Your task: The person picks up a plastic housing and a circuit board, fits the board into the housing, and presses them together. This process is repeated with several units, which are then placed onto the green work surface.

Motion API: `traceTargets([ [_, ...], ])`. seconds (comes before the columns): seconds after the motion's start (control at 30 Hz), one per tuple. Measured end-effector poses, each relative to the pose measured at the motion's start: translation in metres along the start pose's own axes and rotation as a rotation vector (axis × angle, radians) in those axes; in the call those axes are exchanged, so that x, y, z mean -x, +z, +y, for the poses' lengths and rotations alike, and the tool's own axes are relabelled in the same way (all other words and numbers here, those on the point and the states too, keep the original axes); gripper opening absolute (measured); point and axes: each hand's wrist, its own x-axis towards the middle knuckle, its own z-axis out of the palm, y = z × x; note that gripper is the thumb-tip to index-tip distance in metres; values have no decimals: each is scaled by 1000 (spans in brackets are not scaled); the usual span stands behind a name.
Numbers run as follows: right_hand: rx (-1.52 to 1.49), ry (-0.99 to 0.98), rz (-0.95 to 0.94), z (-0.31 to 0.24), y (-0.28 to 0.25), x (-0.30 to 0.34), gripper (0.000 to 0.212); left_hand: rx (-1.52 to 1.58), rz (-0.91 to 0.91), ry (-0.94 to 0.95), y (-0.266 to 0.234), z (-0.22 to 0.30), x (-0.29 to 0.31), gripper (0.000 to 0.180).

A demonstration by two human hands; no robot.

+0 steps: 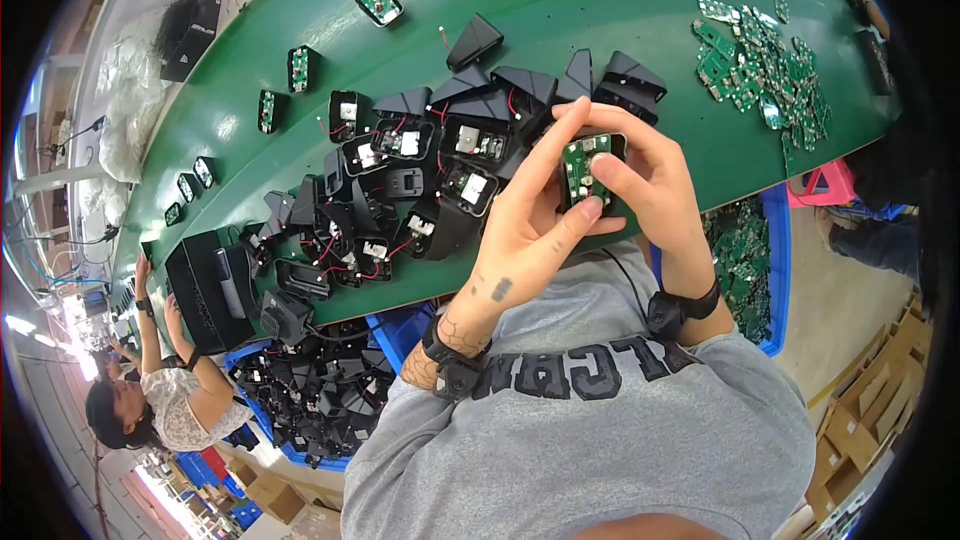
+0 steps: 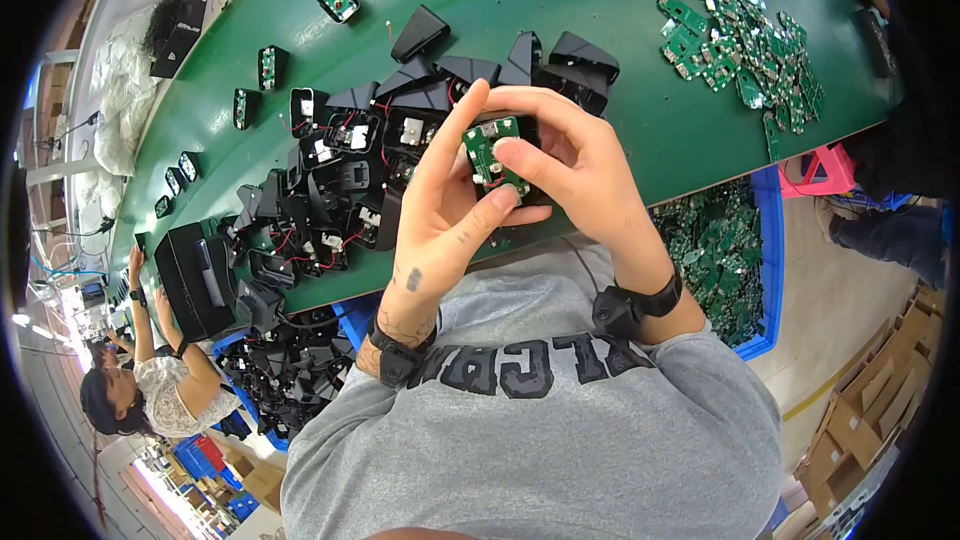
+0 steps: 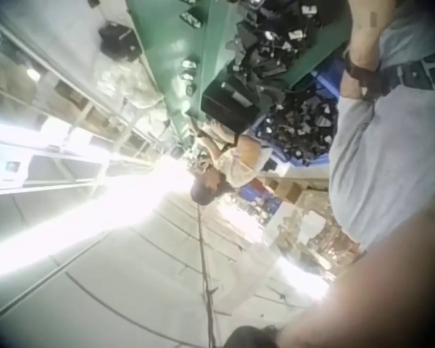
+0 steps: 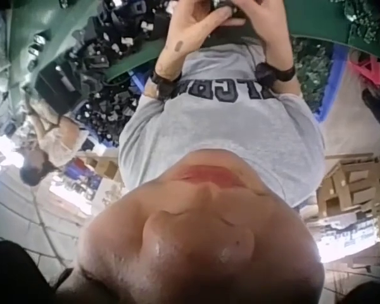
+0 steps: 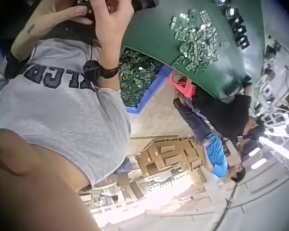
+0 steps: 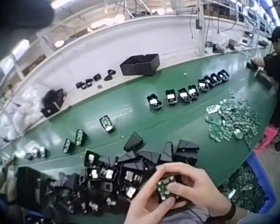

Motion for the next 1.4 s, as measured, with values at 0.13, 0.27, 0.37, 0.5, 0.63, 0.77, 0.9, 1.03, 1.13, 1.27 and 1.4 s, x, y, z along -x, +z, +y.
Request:
traceTargets([
  [0.13,201,-56,14,3,11,9,41,32,-14,-15,-11,5,12,75],
  [0.27,-53,-115,121,10,38,9,35,19,-72,45,-16,14,16,71],
  [0.37,-85,-106,118,15,48,6,36,-211,51,65,-22,16,18,66],
  [0.5,-3,-191,142,13,53,7,36,-522,62,140,-28,17,19,71],
  [0.63,-89,-169,94,11,53,1,38,-264,45,-13,-33,19,20,72],
  [0.77,-74,-41,62,8,48,3,42,-167,61,12,-33,20,17,69],
  [0.9,-58,-63,46,3,46,3,42,-170,48,-9,-34,22,16,66],
  [1.03,-72,-62,96,5,46,0,41,-125,29,-14,-32,24,11,64],
  [1.13,-19,-4,115,3,41,-4,46,-196,36,8,-29,23,8,62],
  [1.27,63,14,57,-4,36,-9,40,-281,30,63,-35,16,8,60],
  [1.4,-40,9,55,0,40,-8,40,-522,18,130,-34,16,9,59],
])
